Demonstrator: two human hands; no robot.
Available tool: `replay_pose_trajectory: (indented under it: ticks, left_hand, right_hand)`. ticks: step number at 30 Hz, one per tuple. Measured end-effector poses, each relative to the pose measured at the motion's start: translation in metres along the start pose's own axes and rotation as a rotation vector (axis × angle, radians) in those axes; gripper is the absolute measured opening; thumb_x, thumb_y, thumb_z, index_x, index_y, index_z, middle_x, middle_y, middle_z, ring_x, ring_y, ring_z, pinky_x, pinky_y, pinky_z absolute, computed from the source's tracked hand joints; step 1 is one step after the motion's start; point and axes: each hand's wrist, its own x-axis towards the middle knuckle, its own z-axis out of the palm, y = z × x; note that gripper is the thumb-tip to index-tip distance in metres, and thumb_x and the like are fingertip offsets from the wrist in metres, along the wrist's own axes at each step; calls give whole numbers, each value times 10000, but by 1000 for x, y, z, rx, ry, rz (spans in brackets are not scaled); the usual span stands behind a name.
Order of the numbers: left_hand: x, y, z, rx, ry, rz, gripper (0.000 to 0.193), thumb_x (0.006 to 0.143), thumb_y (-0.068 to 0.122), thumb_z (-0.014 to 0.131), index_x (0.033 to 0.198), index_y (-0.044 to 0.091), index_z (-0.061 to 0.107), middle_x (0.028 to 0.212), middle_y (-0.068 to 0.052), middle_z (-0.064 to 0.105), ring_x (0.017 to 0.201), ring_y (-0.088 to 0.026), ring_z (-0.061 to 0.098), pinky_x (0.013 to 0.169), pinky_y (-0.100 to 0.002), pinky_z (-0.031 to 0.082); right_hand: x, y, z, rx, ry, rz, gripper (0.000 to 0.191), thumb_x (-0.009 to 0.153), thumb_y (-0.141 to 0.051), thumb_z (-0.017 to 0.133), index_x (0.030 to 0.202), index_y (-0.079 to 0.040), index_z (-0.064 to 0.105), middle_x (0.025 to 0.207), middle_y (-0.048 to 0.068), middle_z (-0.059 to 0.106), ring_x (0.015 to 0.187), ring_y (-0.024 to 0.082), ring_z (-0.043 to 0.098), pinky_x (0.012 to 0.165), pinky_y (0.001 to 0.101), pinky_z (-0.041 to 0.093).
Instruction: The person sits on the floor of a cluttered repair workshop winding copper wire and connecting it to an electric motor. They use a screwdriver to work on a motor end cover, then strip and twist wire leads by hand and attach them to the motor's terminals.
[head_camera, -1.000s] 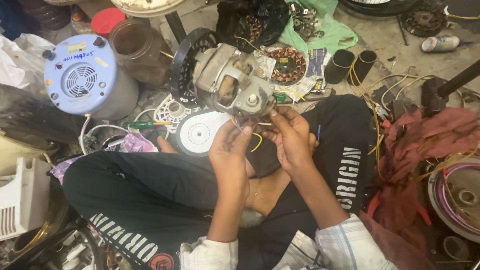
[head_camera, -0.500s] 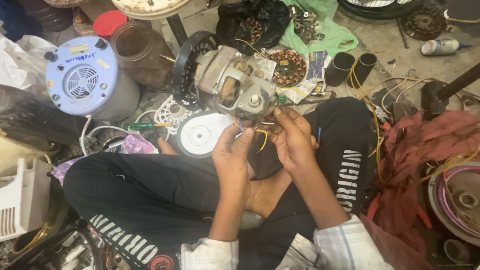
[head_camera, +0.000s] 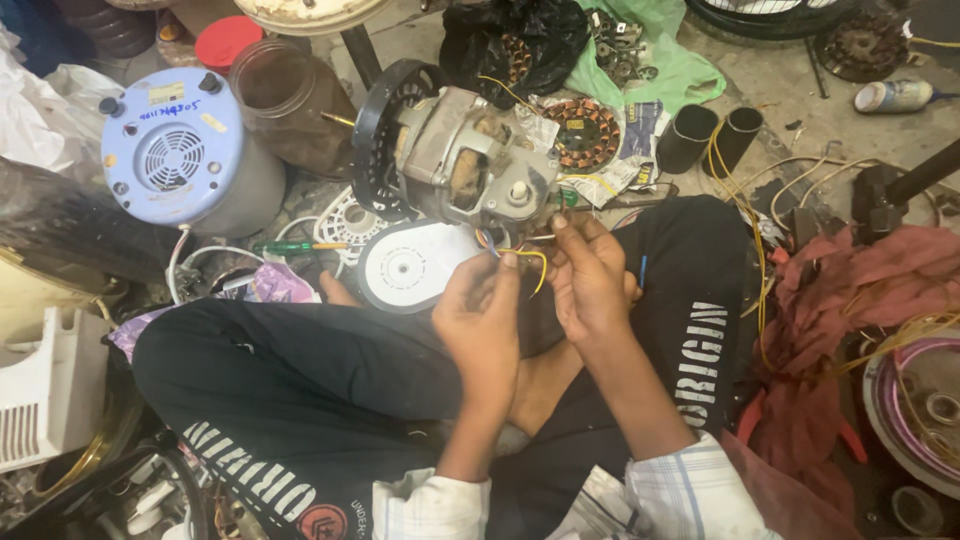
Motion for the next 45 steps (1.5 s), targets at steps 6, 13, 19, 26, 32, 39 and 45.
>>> replay_pose_trajectory:
  ticks: [6,13,19,26,32,39,45]
  left_hand:
    - [3,-9,-9,-64,-86,29,122,942,23,720,1051,-24,691,973,-23,700,905,-83,650,803,-245,550]
    - [21,8,-28,494,-269,638,122,930,-18,726,1016,-14,640,1007,-120,672,931,-244,662,822,-352,536]
    - [18,11,-4,571,-28,433,193,753,35,746,822,-6,570,773,-143,607,691,-266,590,655,-377,495]
    - [23,-8,11,416,116,195,137,786,37,716,826,6,588,716,-75,601,663,-161,530,618,-332,470]
    - [25,-23,-4,-238,-141,27,276,842,-106,685,1045,26,553,978,-37,636,896,-118,646,773,-269,559]
    - [29,-21,-29,-113,-333,92,332,893,-117,709,1200,-44,606,1119,-156,693,1055,-211,704,919,-326,598]
    - [19,3,-24,354,-243,256,221,904,-2,742,1104,-10,650,976,-102,761,930,-157,760,814,-302,612]
  right_hand:
    - [4,-3,6,-13,57,-98,139,1017,-61,600,1139,4,584,1018,110,683,853,205,721,717,341,614]
    - [22,-3,9,-1,48,29,161,989,-27,561,1133,43,570,1011,166,689,813,247,718,710,399,628]
    - [6,-1,-1,67,-1,3,178,1019,-89,567,1178,-13,599,1069,110,696,948,212,699,821,375,585]
    - [-21,2,6,194,-64,5,159,1029,-95,594,1184,-60,577,1126,94,690,995,203,691,814,345,568]
    - [-15,-7,19,-19,-77,-62,357,925,73,619,1249,-36,516,1136,122,688,984,207,707,789,346,596]
    - [-11,-13,19,-150,-98,-82,354,913,84,642,1214,-21,487,1047,150,698,869,229,732,698,357,629]
    - [-7,-12,14,-283,-13,-64,352,899,51,664,1200,-7,491,950,168,735,747,227,746,647,309,611]
